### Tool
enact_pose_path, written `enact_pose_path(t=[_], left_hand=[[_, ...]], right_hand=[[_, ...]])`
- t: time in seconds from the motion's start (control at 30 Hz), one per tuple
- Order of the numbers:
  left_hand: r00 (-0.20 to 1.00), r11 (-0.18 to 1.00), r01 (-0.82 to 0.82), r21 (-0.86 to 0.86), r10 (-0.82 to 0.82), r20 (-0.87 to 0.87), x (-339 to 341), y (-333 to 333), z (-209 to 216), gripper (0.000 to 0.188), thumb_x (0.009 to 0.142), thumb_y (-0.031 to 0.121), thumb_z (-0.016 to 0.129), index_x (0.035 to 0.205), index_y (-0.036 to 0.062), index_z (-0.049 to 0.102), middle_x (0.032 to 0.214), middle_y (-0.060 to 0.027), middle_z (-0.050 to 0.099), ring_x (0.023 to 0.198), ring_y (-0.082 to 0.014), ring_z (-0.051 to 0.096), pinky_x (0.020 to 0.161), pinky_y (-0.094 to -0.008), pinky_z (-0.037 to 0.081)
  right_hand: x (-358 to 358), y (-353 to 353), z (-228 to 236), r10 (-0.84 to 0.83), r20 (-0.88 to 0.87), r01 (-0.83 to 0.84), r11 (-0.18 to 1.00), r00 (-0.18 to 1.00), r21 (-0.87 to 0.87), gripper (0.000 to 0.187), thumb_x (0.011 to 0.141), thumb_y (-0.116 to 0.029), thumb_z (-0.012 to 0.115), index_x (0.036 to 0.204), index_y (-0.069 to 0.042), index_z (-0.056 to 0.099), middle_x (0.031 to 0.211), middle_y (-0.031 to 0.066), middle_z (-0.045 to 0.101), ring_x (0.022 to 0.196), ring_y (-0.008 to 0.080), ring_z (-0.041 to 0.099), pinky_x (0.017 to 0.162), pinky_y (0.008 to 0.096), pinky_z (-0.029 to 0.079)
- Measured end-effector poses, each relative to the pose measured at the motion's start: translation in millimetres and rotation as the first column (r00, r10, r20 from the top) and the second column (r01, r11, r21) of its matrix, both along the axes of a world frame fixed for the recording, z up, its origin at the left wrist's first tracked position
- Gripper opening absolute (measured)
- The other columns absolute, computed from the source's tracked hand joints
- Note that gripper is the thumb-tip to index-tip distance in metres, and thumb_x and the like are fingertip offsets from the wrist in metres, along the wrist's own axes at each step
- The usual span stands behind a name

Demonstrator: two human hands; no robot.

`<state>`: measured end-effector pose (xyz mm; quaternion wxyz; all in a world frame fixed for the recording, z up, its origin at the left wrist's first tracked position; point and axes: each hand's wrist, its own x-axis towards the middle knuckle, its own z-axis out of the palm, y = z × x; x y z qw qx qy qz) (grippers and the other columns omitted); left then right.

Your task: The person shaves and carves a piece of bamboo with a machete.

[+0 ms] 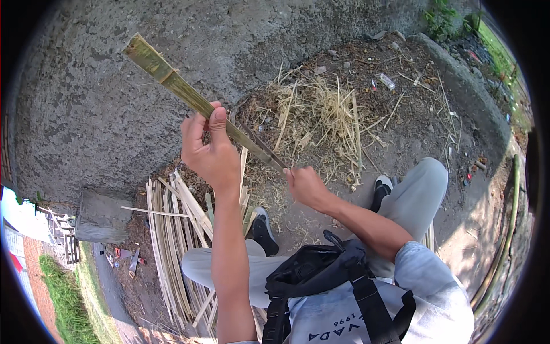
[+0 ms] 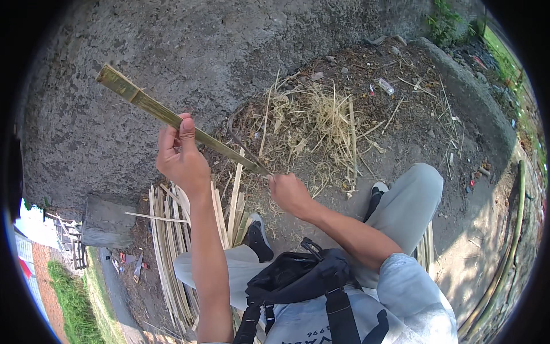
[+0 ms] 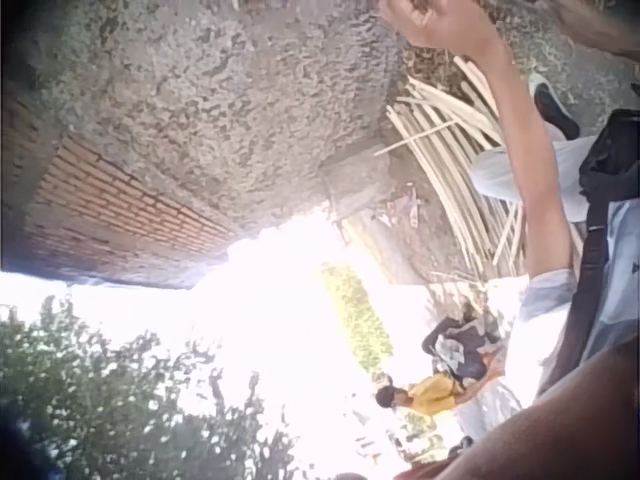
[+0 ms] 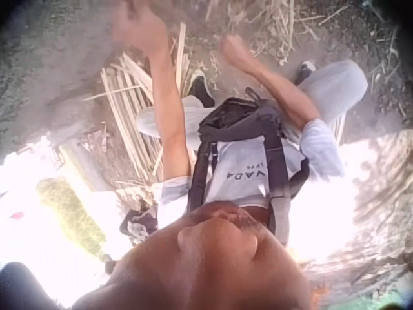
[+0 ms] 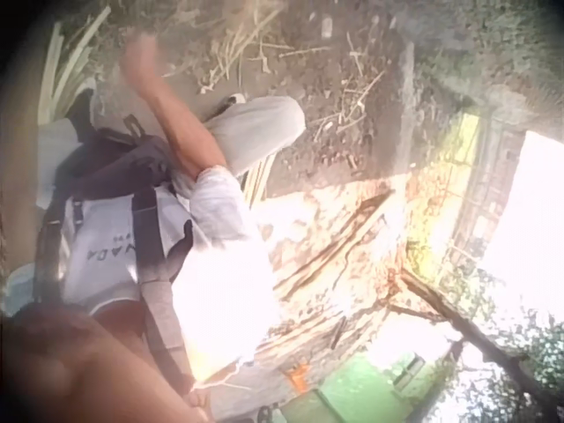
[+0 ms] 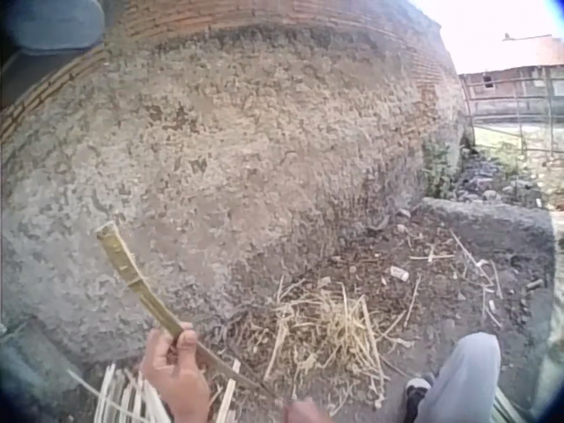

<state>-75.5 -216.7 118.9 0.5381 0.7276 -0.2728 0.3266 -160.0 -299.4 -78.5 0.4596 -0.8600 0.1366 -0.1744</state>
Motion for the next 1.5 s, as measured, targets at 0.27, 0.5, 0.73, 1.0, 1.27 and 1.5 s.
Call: enact_pose_path(t=[0.27, 0.5, 0.73, 1.0, 1.27, 1.5], left_hand=[[1.000, 0.999, -0.019, -0.036, 0.019, 0.004, -1, -2, 3, 0.019, 0.085, 0.021, 0.073, 0.093, 0.0044, 0.073, 0.078, -0.0005, 0.060, 0.067, -0.0096, 0.050, 0.063, -0.0256, 0.042], [0.998, 0.997, -0.061, -0.038, 0.062, 0.030, 3, 5, 1, 0.019, 0.087, 0.025, 0.071, 0.092, 0.0062, 0.073, 0.074, 0.0021, 0.057, 0.066, -0.0088, 0.048, 0.063, -0.0247, 0.037], [0.995, 0.995, -0.098, -0.002, 0.098, 0.000, 19, 12, -2, 0.020, 0.088, 0.026, 0.070, 0.093, 0.0067, 0.073, 0.075, 0.0024, 0.058, 0.065, -0.0078, 0.046, 0.060, -0.0247, 0.034], [0.999, 0.984, -0.014, -0.177, 0.008, -0.034, 21, 24, 1, 0.022, 0.089, 0.023, 0.069, 0.093, 0.0010, 0.071, 0.083, 0.0004, 0.060, 0.074, -0.0075, 0.053, 0.067, -0.0240, 0.043], [0.997, 0.982, 0.015, -0.186, -0.027, -0.067, 32, 39, 1, 0.021, 0.089, 0.019, 0.069, 0.090, -0.0017, 0.068, 0.081, 0.0007, 0.060, 0.076, -0.0073, 0.054, 0.070, -0.0219, 0.044], [0.798, 0.738, 0.504, -0.450, -0.597, -0.085, 66, 67, 20, 0.019, 0.093, 0.009, 0.046, 0.101, -0.0034, 0.058, 0.109, -0.0170, 0.058, 0.083, -0.0247, 0.061, 0.072, -0.0352, 0.048]], right_hand=[[-7, -2, -61, 0.031, -0.086, -0.032, 0.999, 0.996, -0.010, 0.042, 0.099, -0.026, 0.045, 0.077, 0.006, 0.060, 0.063, 0.0292, 0.059, 0.063, 0.0492, 0.060, 0.063, 0.0557, 0.050], [0, 14, 6, 0.015, -0.101, -0.011, 0.999, 0.995, 0.040, 0.040, 0.098, -0.025, 0.044, 0.085, 0.007, 0.064, 0.070, 0.0304, 0.061, 0.066, 0.0495, 0.061, 0.066, 0.0551, 0.052], [-21, 1, -145, 0.002, -0.373, -0.026, 0.998, 0.928, -0.060, 0.039, 0.097, -0.024, 0.046, 0.084, 0.007, 0.066, 0.073, 0.0301, 0.063, 0.075, 0.0494, 0.064, 0.074, 0.0533, 0.053], [-16, 17, -89, 0.042, -0.291, -0.035, 0.999, 0.956, 0.030, 0.041, 0.096, -0.026, 0.048, 0.088, 0.009, 0.067, 0.077, 0.0301, 0.064, 0.078, 0.0482, 0.064, 0.077, 0.0522, 0.053], [0, 7, -114, 0.020, -0.364, 0.002, 0.998, 0.931, 0.058, 0.043, 0.096, -0.029, 0.047, 0.081, 0.006, 0.067, 0.075, 0.0319, 0.062, 0.074, 0.0479, 0.063, 0.075, 0.0531, 0.051], [11, 17, -5, 0.133, -0.134, -0.112, 0.982, 0.982, 0.152, 0.052, 0.095, -0.035, 0.052, 0.073, 0.010, 0.063, 0.059, 0.0309, 0.056, 0.062, 0.0465, 0.062, 0.066, 0.0513, 0.051]])
